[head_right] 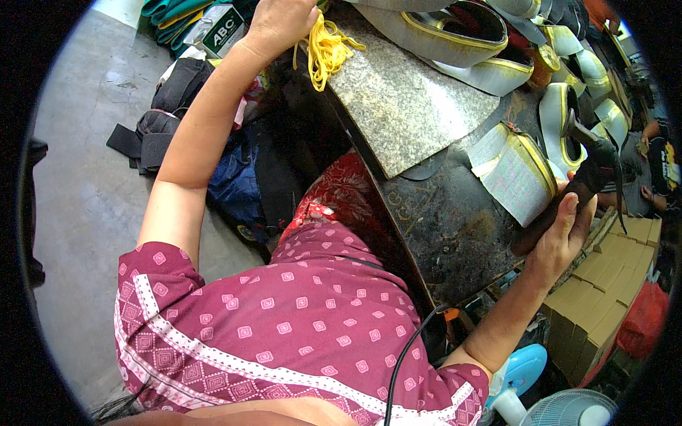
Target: The person uses shears to trim the edges of shoe uppers and insoles on a workbench. They handle several shoe parts, cutting away excess material and occasionally inspecting the trimmed edges. The person works one item at a time, placing trimmed pieces aside.
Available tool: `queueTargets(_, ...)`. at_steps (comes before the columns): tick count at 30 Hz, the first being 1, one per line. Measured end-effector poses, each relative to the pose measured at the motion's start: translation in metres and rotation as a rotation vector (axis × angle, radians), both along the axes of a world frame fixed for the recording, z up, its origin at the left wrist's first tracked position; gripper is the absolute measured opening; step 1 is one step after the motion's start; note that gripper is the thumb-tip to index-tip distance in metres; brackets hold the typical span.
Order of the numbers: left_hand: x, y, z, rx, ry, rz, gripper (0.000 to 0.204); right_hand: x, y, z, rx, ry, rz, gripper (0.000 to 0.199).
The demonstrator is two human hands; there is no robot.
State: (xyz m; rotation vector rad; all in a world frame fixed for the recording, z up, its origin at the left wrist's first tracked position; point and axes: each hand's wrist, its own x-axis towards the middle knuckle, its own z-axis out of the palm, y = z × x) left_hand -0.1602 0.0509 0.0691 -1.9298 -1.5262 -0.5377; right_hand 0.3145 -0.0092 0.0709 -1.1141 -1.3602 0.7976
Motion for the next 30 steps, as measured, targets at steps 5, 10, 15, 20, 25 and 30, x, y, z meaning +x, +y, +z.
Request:
queueTargets(5, -0.002, 0.005, 0.002, 0.022, -0.113, 0.003, 0.041, -0.001, 0.000, 0.000, 0.025, 0.018, 0.013, 0.037)
queueTargets(10, -0.011, 0.014, 0.006, -0.007, -0.125, 0.076, 0.031, -0.001, 0.002, -0.002, 0.032, 0.012, 0.015, 0.037)
queueTargets(15, -0.021, 0.015, 0.010, -0.146, -0.514, 0.087, 0.027, -0.001, 0.000, -0.004, 0.003, 0.012, -0.026, 0.037)
queueTargets(20, -0.041, 0.010, 0.017, -0.470, -1.200, -0.177, 0.030, -0.001, 0.001, -0.003, 0.025, 0.020, 0.010, 0.036)
queueTargets(25, -0.059, -0.003, 0.027, -0.845, -1.704, -0.499, 0.039, -0.003, 0.002, -0.004, 0.018, -0.007, 0.029, 0.038)
queueTargets(30, -0.043, -0.015, 0.032, -0.358, -0.986, -0.152, 0.037, -0.004, 0.002, -0.005, 0.009, 0.024, 0.032, 0.037)
